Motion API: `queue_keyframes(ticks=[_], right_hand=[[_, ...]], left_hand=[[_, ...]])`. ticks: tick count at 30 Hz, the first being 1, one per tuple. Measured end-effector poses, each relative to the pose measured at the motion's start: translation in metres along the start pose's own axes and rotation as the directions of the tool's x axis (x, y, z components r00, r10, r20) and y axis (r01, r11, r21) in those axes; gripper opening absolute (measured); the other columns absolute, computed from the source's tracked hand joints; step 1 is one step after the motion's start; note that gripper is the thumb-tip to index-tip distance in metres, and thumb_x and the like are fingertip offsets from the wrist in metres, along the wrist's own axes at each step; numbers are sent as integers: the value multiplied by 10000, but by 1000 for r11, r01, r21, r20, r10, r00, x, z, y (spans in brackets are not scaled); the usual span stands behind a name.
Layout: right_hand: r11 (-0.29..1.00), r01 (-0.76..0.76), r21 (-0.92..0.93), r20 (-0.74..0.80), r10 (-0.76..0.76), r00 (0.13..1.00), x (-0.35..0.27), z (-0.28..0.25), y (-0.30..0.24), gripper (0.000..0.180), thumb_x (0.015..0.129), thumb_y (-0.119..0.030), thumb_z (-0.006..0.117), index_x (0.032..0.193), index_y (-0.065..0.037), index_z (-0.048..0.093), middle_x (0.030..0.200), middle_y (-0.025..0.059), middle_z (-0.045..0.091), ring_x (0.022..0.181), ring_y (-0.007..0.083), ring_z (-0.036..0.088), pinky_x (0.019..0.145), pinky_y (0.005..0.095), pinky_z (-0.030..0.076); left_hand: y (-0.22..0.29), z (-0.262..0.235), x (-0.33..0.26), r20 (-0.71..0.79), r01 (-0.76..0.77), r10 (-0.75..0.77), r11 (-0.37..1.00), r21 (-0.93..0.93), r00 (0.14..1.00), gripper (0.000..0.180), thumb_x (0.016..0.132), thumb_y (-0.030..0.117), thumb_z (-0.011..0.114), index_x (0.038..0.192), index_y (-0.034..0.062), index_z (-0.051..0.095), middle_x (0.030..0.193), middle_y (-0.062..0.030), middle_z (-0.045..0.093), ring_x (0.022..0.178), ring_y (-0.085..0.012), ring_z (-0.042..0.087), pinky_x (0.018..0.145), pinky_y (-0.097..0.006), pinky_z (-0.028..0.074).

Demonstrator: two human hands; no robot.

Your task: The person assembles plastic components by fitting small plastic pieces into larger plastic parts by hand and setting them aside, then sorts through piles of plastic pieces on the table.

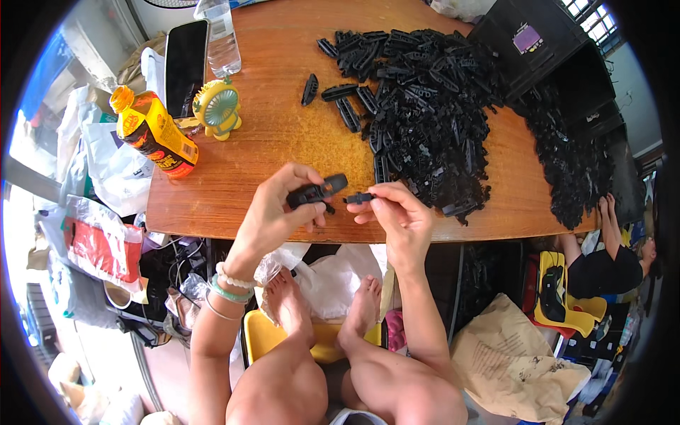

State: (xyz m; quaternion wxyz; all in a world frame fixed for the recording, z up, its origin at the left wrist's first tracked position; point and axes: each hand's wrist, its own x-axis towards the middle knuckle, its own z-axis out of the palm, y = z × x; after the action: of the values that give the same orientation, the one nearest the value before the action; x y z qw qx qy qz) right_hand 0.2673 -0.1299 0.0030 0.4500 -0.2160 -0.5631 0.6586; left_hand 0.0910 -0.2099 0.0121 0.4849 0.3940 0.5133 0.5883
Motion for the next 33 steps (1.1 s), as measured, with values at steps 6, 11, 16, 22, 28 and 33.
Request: queue_keyframes(ticks=[6,11,16,22,28,33], right_hand=[[994,100,-52,-18,-101,995,-17,-3,-2,137,871,43,559,998,38,609,964,91,578,689,109,590,598,212,481],[996,-85,24,-208,88,974,-30,15,-11,153,851,35,595,1003,22,614,929,68,590,708,83,538,622,192,442],[953,155,-262,-142,-197,970,-29,7,-2,158,858,30,596,1015,28,607,920,83,617,760,100,568,697,194,449],[989,19,-149,-284,-61,957,-31,15,-13,150,881,45,556,1027,51,592,926,91,637,822,110,602,745,229,487],[980,70,-185,-100,-89,991,-36,16,-12,126,848,70,569,966,50,608,989,125,621,915,164,599,816,264,469],[956,102,-273,-108,-136,985,-41,15,-11,106,816,56,603,917,33,627,989,120,600,910,181,582,813,271,451]], left_hand=[[3,19,-16,3,66,-66,995,-78,998,251,806,-30,656,1039,-4,564,880,-53,610,738,-94,622,586,-210,513],[0,32,-24,-81,88,-84,995,44,993,297,798,37,702,1081,12,614,855,-26,630,726,-65,608,586,-190,497],[-2,48,-29,-105,102,-101,995,4,989,317,799,52,710,1097,12,610,851,-17,641,722,-66,611,605,-180,498],[-2,54,-37,-143,114,-170,936,-333,975,277,845,1,631,1114,-7,564,929,-57,640,823,-131,625,808,-257,497],[-2,53,-37,-22,139,-143,983,-119,990,369,824,-76,596,1181,-32,513,1039,-95,616,959,-139,592,855,-263,491],[-4,57,-40,-67,68,-73,996,-61,995,280,848,-20,617,1118,-47,547,981,-76,633,872,-100,614,769,-224,518]])
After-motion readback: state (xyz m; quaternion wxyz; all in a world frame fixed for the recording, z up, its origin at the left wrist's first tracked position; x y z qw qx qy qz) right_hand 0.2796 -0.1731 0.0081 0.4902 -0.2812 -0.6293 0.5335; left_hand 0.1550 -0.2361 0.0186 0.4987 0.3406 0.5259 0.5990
